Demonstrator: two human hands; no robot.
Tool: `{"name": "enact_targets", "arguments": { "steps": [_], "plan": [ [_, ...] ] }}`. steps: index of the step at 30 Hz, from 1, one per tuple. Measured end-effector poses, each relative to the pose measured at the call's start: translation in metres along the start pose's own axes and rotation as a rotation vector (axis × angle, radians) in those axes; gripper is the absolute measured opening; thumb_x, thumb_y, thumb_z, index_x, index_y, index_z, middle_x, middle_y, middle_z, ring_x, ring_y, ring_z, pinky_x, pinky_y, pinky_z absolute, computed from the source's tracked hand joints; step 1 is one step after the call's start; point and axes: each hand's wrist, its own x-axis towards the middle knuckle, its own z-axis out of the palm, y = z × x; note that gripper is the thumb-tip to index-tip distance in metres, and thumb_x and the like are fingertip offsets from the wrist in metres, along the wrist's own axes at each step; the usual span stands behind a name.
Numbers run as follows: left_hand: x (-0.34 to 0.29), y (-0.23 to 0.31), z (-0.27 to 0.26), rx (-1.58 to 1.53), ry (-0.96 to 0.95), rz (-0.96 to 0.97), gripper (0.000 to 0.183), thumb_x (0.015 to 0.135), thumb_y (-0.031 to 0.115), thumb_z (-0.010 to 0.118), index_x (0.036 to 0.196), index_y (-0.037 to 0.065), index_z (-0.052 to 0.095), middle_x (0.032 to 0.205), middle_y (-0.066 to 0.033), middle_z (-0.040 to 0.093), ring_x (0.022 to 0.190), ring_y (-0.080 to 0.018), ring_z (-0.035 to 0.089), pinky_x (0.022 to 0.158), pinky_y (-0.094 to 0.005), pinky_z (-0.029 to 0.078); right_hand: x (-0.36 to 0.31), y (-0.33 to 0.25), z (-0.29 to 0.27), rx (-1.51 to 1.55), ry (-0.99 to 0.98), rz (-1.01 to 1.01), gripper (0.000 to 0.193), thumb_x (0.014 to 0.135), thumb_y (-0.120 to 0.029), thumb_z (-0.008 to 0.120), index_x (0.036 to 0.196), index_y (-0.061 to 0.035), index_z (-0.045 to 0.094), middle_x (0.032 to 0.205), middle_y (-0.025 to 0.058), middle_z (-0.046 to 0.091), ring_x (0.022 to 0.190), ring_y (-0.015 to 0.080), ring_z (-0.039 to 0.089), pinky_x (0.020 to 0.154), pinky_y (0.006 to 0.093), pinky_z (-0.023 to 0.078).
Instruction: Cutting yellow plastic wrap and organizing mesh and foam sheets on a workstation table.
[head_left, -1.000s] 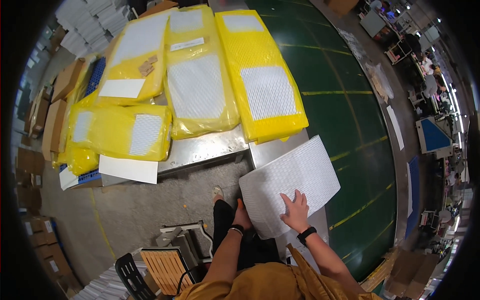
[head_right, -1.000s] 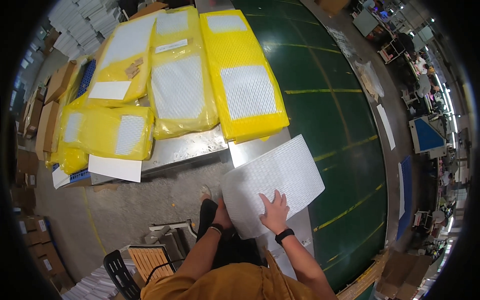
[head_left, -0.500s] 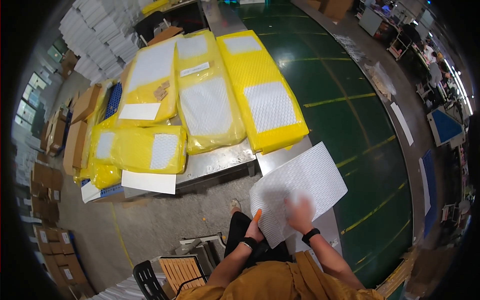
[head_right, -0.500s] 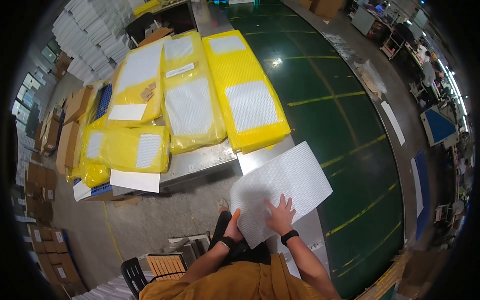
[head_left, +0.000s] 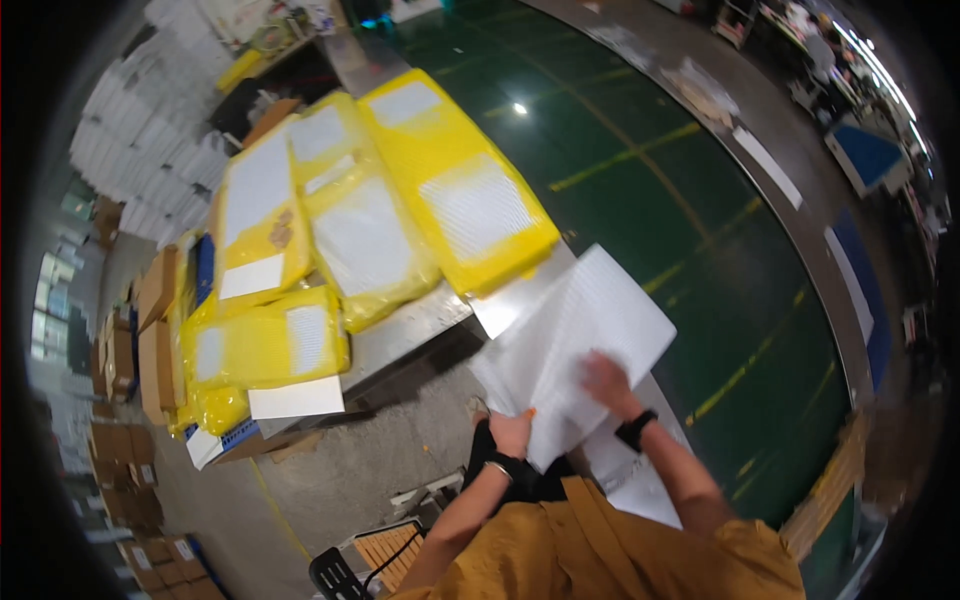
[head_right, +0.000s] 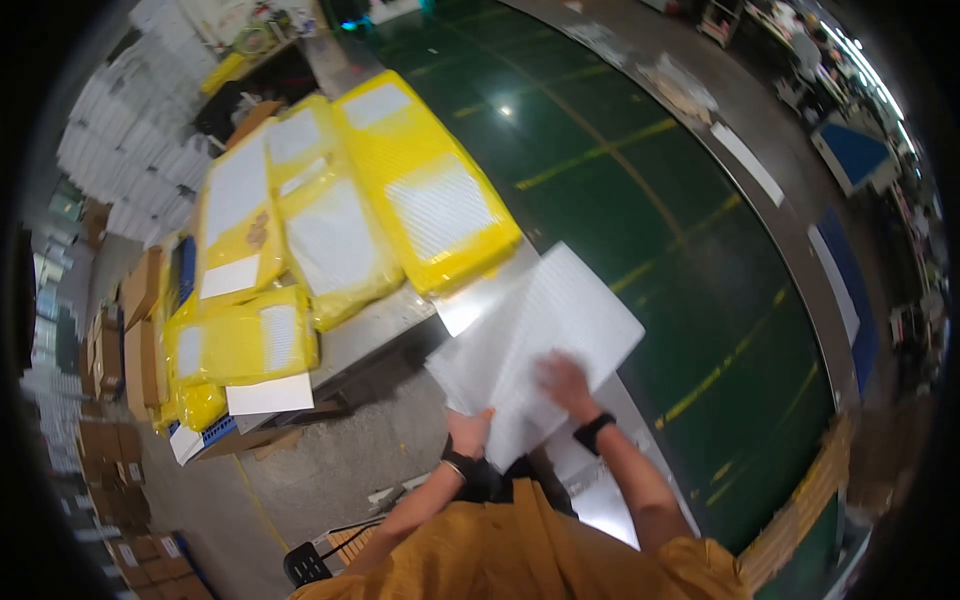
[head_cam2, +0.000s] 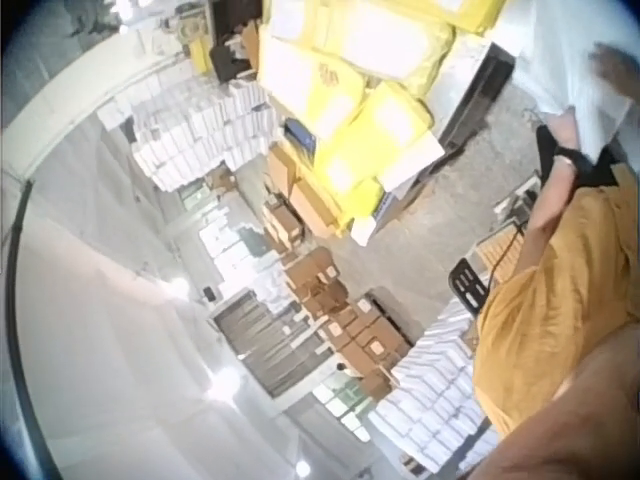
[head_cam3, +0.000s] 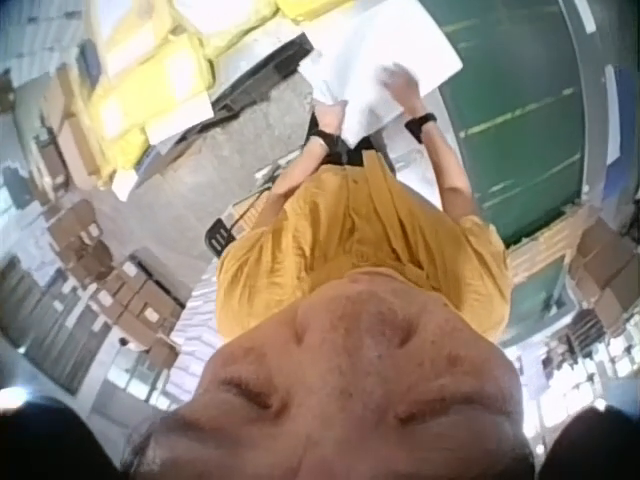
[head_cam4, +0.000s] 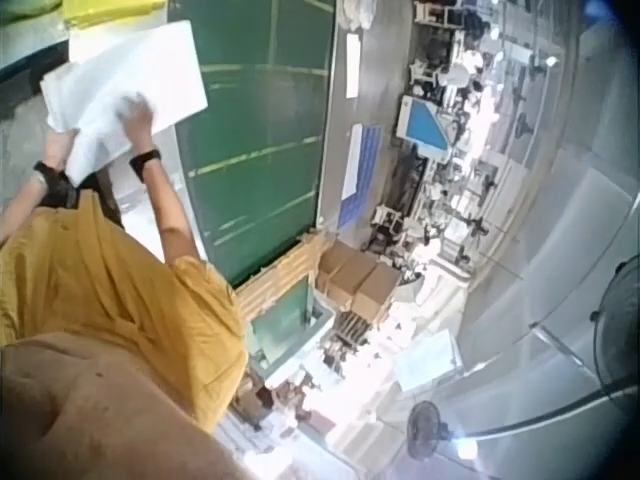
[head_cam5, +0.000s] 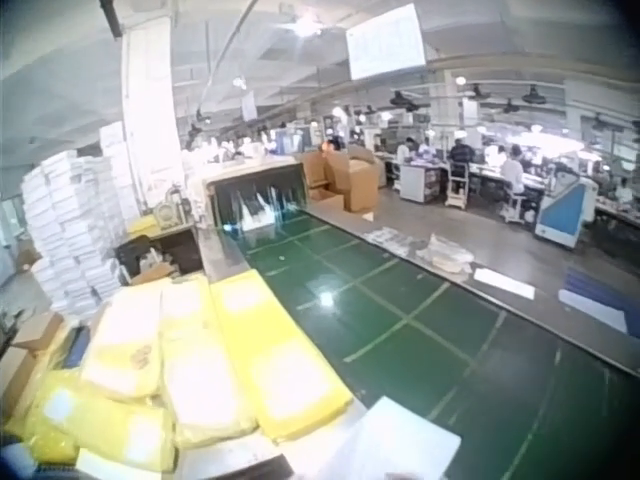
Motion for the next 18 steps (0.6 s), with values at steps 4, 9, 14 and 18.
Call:
{"name": "enact_targets", "arguments": {
  "steps": [4, 9, 14, 18],
  "plan": [
    [0.002, 0.007, -0.014, -0.042, -0.035, -0.102, 0.064, 0.075, -0.009, 0.071, 0.134, -0.004, 0.047, 0.13, -0.0164, 0.059, 0.117, -0.0317, 0.058, 0.102, -0.0378, 0.045, 0.044, 0.023, -0.064, -0.048, 0.458, 0.85, 0.062, 0.074, -0.029, 0.084, 0.126, -0.0052, 0.057, 0.125, 0.0161, 0.061, 0.114, 0.0348, 0.059, 0.102, 0.0433, 0.045],
    [0.005, 0.014, -0.005, -0.147, -0.115, -0.178, 0.06, 0.076, -0.014, 0.067, 0.132, -0.004, 0.049, 0.127, -0.0144, 0.061, 0.112, -0.0282, 0.06, 0.097, -0.0377, 0.048, 0.015, 0.112, -0.045, 0.99, 0.546, 1.29, 0.07, 0.074, -0.018, 0.088, 0.129, 0.0062, 0.052, 0.127, 0.0166, 0.06, 0.111, 0.0286, 0.061, 0.091, 0.0388, 0.052],
    [-0.002, 0.026, -0.009, -0.247, -0.12, -0.151, 0.052, 0.075, -0.013, 0.068, 0.125, -0.004, 0.055, 0.117, -0.0116, 0.065, 0.103, -0.0244, 0.064, 0.09, -0.035, 0.051, 0.019, 0.116, -0.054, 1.343, 0.355, 1.354, 0.047, 0.085, -0.015, 0.077, 0.122, 0.0066, 0.06, 0.12, 0.0165, 0.065, 0.102, 0.0323, 0.067, 0.093, 0.0457, 0.054],
    [-0.006, 0.047, -0.021, -0.203, -0.113, -0.142, 0.047, 0.076, -0.011, 0.069, 0.121, -0.004, 0.058, 0.114, -0.0104, 0.067, 0.099, -0.0225, 0.064, 0.087, -0.0344, 0.052, 0.029, 0.083, -0.075, 1.643, 0.166, 1.335, 0.043, 0.091, -0.02, 0.071, 0.126, 0.0026, 0.06, 0.121, 0.0149, 0.066, 0.107, 0.0322, 0.065, 0.094, 0.0454, 0.053]
  ]
}}
